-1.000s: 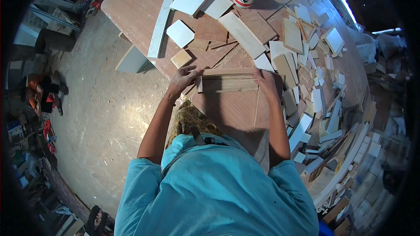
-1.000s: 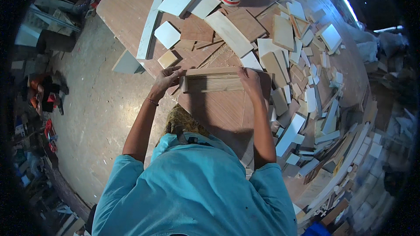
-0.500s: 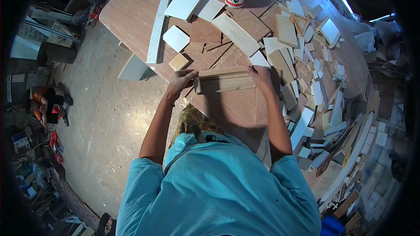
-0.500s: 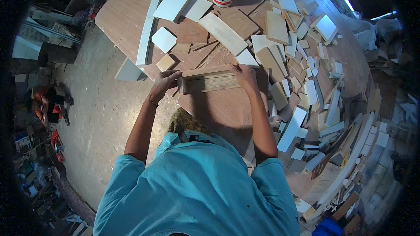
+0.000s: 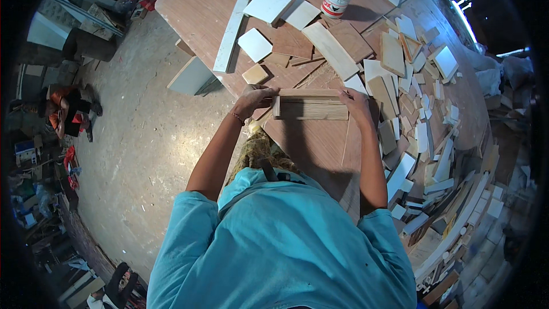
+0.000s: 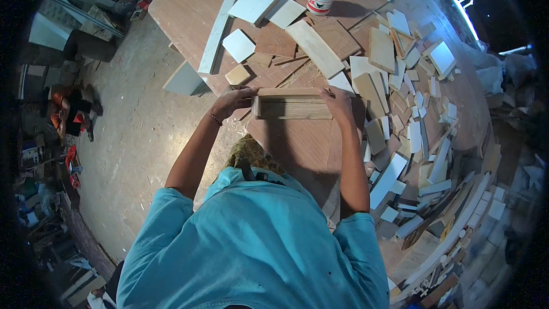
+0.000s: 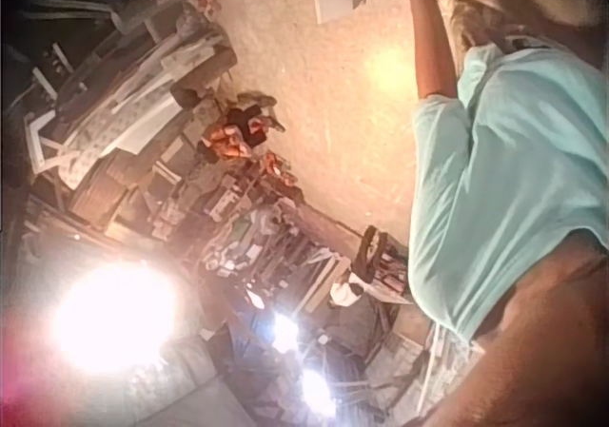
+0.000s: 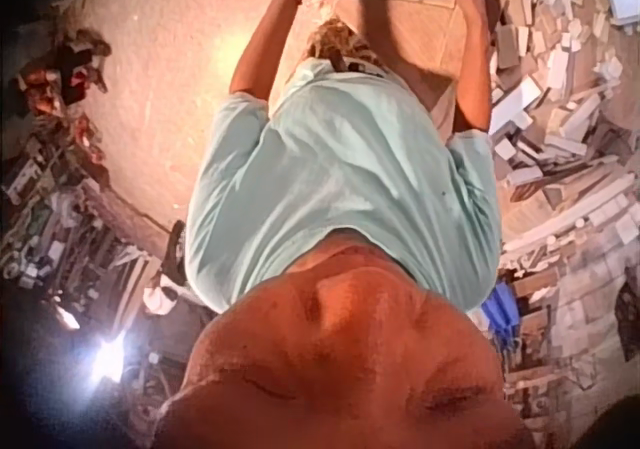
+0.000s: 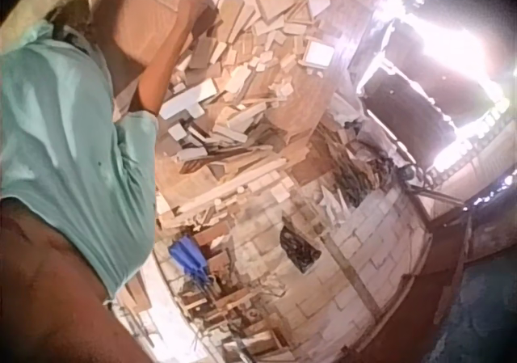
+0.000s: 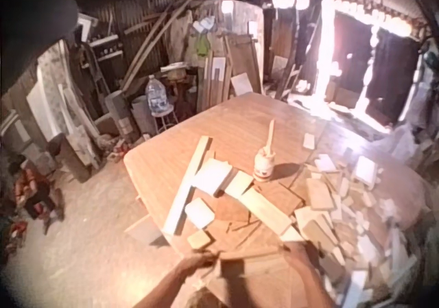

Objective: Applying glue and carefully assembling small wooden pieces into a rectangular structure.

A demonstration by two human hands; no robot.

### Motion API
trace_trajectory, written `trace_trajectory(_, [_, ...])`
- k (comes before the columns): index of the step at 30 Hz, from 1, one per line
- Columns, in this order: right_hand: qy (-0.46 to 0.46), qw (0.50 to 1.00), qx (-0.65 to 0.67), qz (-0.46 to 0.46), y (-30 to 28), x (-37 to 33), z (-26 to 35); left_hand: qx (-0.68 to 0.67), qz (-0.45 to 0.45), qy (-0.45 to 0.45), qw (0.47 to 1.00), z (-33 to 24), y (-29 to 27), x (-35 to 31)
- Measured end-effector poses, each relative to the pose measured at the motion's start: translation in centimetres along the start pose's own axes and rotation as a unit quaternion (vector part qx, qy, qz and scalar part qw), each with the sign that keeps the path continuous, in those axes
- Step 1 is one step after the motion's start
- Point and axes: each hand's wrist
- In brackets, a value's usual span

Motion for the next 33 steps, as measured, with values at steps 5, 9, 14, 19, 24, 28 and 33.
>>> trace_trajectory(5, [0.003,1.000,0.010,0.016,0.0,0.2,-0.9,-0.053,0.013,-0.017,0.998,0.5,0.0,0.2])
trace_trajectory(9, [0.018,0.999,0.037,0.021,0.2,0.7,-1.5,-0.055,-0.013,-0.030,0.998,0.4,0.2,0.5])
trace_trajectory(14, [-0.009,0.998,0.055,0.034,0.4,1.0,-1.5,-0.076,-0.011,-0.024,0.997,1.1,-0.3,1.1])
trace_trajectory(19, [0.047,0.996,0.012,0.070,-0.2,1.3,-1.0,-0.095,-0.022,0.021,0.995,1.5,-0.1,1.6])
trace_trajectory(24, [-0.056,0.980,-0.169,0.087,-1.1,1.3,2.4,-0.061,-0.031,0.020,0.997,1.2,-0.2,1.4])
trace_trajectory(28, [-0.287,0.890,-0.349,0.057,1.2,1.1,5.0,-0.014,-0.018,-0.005,1.000,1.1,-0.4,1.2])
trace_trajectory(33, [-0.225,0.859,-0.440,0.133,4.5,2.5,4.5,-0.013,-0.017,-0.004,1.000,0.7,0.2,1.0])
Point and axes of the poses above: each hand's wrist, its own x-axis towards the middle knuckle, its own y-axis out of the palm, z = x × y
